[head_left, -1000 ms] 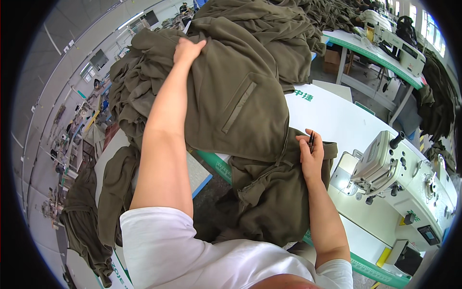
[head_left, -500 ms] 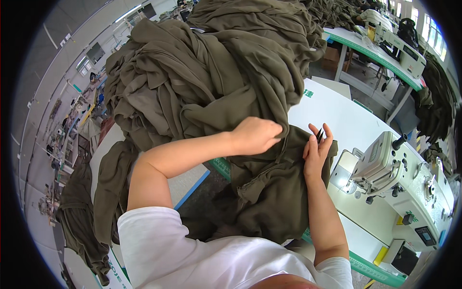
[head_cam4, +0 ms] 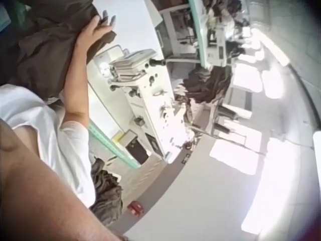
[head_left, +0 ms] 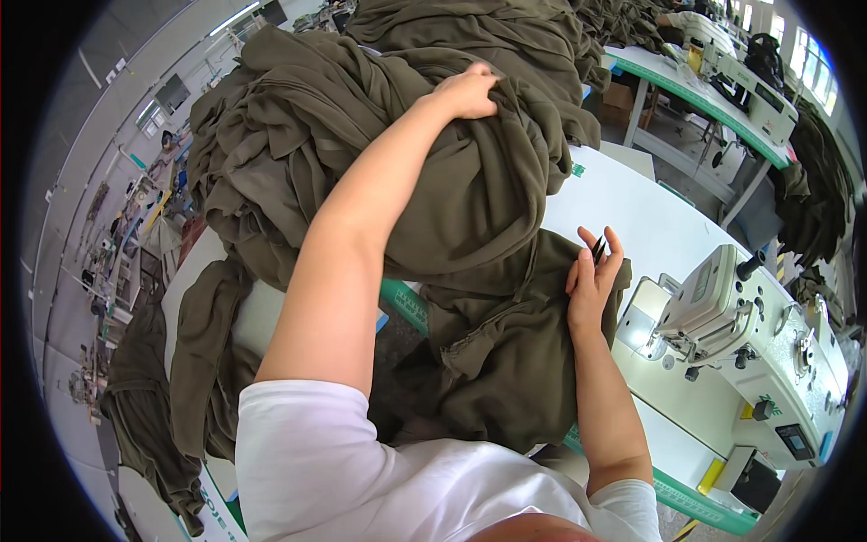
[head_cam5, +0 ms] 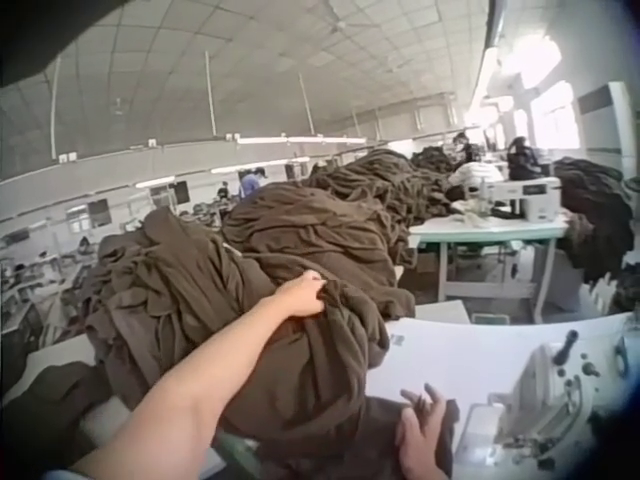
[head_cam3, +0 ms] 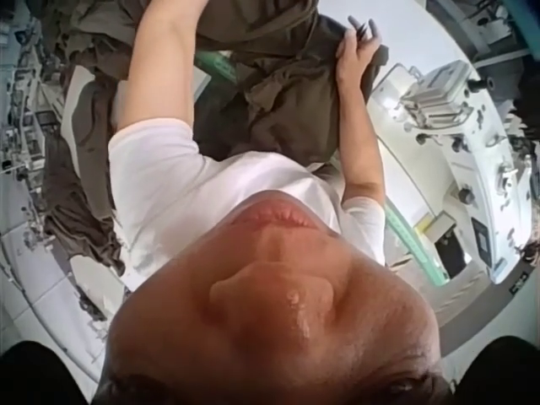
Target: Inspect and trim excess threads from olive green textile garments using industrial snippers.
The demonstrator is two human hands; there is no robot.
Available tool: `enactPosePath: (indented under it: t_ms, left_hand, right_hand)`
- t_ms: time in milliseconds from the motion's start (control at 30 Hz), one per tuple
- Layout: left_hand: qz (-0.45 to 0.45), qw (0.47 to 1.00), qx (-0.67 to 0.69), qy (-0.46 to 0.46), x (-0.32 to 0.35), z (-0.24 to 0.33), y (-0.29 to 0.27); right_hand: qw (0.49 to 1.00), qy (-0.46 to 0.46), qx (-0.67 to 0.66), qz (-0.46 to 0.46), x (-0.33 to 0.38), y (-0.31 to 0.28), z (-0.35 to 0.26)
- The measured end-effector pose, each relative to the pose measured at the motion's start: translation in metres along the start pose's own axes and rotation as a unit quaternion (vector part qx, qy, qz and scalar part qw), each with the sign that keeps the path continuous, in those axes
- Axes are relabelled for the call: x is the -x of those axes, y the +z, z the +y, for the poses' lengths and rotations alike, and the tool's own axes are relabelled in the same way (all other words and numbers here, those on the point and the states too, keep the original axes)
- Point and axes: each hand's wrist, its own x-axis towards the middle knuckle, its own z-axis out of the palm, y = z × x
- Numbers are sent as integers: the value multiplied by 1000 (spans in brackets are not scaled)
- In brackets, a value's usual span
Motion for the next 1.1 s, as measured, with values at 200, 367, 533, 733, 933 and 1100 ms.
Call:
enactPosePath:
  t_ms: [200, 367, 533, 733, 933, 1100]
  left_hand:
    - [74, 953, 74, 285, 14, 134, -1]
    - [-69, 901, 140, 405, 102, 182, -3]
    - [-195, 891, 289, 291, 100, 150, -19]
    - [17, 956, 291, 13, -3, 74, 6]
    - [128, 912, 37, -388, -58, -18, 50]
    - [69, 860, 59, -502, -63, -73, 77]
  right_hand:
    - [998, -7, -35, 60, -4, -14, 7]
    - [979, -68, -48, 187, -5, -20, 13]
    - [987, -99, 9, 129, -1, -5, 4]
    - [975, -136, 107, 143, -2, -11, 10]
    - [975, -119, 151, 114, 1, -10, 5]
    - [969, -167, 176, 42, 5, -10, 10]
